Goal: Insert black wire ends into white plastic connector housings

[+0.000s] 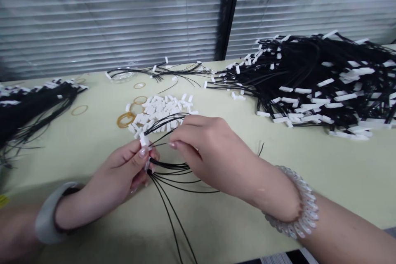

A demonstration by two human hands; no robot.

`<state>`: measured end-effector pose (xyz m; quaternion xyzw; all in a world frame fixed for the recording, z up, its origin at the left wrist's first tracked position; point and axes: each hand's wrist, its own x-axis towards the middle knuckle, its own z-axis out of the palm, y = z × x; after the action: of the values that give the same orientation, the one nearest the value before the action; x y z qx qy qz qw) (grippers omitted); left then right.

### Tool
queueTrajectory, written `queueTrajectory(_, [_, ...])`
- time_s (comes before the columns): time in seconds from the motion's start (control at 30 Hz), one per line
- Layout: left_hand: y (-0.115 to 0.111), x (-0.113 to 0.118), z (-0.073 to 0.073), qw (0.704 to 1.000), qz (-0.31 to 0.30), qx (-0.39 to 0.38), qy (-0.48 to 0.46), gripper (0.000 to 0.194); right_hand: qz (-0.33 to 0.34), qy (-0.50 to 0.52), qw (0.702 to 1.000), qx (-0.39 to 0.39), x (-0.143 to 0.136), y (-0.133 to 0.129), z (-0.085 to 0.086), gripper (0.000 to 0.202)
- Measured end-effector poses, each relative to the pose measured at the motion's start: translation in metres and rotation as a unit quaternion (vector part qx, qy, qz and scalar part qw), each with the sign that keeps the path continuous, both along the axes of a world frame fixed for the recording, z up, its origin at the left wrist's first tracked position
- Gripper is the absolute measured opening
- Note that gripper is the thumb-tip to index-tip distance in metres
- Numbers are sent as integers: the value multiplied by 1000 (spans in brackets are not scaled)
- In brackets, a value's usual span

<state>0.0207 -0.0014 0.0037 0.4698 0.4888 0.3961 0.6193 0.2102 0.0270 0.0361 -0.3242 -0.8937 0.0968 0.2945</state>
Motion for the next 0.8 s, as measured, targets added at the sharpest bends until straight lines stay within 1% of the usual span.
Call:
queueTrajectory(0.17, [-1,0,-1,999,-21,17,20,24,-7,0,1000,9,-10,-2,-9,20])
queueTrajectory(0.33, [-2,-1,-1,999,-31,17,35,25,-7,7,1000,8,-14,-6,-13,21])
queueTrajectory(0.43, [-3,-1,0,999,-37,16,29,25,-15,-12,1000,11,-15,-6,-15,20])
queueTrajectory(0.57, [-3,-2,-2,998,-40,22,33,26,-9,-49,998,39,-17,-4,-17,22])
queueTrajectory(0.67, [-3,-1,-3,999,-26,17,21,24,-21,-56,997,55,-16,-4,-16,21])
queueTrajectory(0.73, [-3,0,-3,1000,-5,11,5,22,-38,-22,995,94,-13,-5,-13,18])
queueTrajectory(0.8, [-2,2,-3,1000,21,14,-7,21,-19,11,990,138,-8,-7,-8,18])
